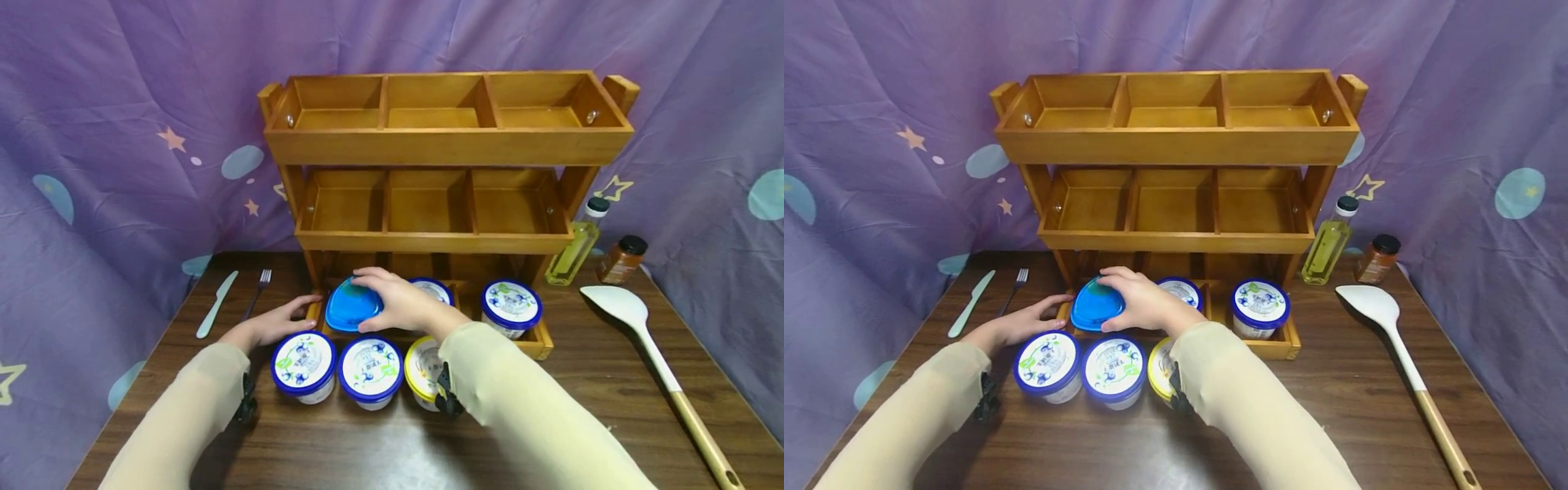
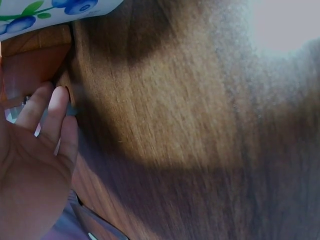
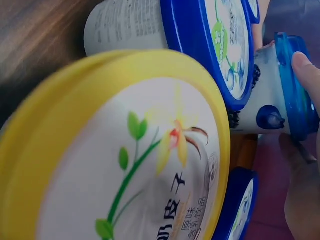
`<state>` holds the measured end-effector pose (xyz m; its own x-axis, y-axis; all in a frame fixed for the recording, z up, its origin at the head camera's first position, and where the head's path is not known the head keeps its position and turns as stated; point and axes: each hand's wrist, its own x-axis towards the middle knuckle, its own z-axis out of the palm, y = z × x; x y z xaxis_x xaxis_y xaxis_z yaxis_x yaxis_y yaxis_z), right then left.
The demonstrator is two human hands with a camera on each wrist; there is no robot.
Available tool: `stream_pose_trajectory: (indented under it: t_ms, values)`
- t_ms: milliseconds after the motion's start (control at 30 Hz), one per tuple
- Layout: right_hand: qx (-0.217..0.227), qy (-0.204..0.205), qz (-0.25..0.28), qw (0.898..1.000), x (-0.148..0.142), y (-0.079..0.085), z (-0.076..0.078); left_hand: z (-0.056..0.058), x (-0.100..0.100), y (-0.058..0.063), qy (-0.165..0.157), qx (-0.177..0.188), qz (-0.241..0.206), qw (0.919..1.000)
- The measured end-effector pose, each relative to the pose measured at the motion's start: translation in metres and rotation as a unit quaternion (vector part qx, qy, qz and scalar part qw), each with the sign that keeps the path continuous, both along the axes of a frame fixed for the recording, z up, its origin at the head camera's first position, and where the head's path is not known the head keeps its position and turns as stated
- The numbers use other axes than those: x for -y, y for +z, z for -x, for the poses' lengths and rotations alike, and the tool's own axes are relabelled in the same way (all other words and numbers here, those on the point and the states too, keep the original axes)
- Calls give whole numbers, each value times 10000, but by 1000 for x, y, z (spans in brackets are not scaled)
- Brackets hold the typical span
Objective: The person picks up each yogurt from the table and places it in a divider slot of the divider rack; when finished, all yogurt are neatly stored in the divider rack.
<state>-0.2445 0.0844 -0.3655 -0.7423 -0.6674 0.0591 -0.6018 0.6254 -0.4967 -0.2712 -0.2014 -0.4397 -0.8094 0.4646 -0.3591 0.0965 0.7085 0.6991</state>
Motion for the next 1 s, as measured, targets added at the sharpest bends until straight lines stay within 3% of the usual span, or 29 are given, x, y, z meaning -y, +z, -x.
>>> stream_pose_trajectory:
  t_ms: [467, 700, 1000]
  values:
    - [391, -55, -362, 9986, 9, -5, 12, -2, 0, 2, 117, 124, 30, 9999]
    - [696, -466, -700, 9940, 11, -2, 10, -2, -1, 3, 145, 111, 1, 9998]
    - [528, -478, -883, 9935, 11, -2, 11, -1, 0, 1, 180, 139, 13, 9997]
